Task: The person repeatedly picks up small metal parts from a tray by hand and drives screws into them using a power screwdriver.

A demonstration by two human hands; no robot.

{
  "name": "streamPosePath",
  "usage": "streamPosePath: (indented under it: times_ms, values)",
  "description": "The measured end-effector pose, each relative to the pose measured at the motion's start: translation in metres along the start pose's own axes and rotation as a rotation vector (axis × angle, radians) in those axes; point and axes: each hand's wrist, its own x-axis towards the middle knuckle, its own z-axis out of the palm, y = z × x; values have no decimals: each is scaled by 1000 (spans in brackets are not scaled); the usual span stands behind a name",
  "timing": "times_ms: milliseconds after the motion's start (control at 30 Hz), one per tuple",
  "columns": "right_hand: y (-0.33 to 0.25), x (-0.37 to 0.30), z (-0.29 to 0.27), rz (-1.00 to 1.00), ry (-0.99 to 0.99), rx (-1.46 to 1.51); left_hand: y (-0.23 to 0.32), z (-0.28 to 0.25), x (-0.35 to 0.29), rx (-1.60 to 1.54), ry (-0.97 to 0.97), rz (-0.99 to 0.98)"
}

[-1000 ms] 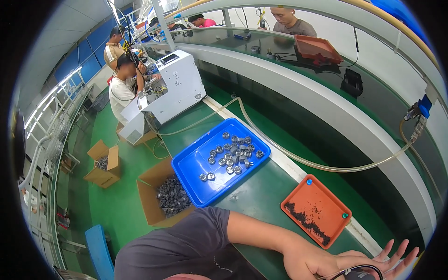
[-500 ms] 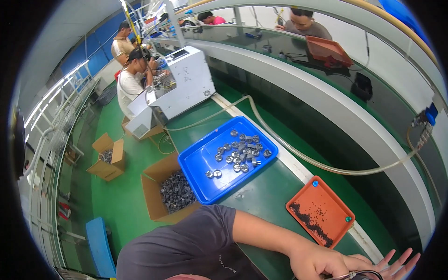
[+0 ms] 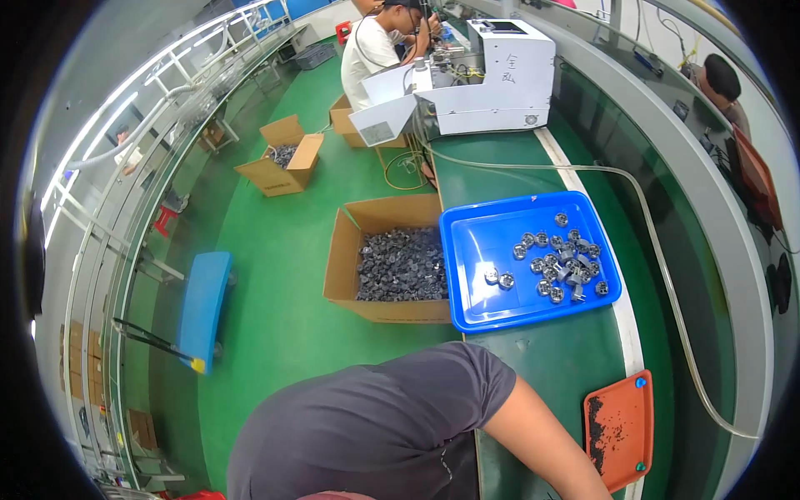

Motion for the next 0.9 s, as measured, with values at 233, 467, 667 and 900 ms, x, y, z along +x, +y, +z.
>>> streamPosePath:
  times_ms: [233,467,667,900]
  values:
    - [-13,-16,28,94,3,36,-11,2,-1,29,-28,-41]
    - [-24,-20,41,172,37,46,3,0,-5,21,-76,-88]
    - [-45,-23,30,170,137,-48,24,-2,-3,-116,-167,-97]
    - [-109,6,-55,-82,363,-332,12,13,-7,-131,-61,81]
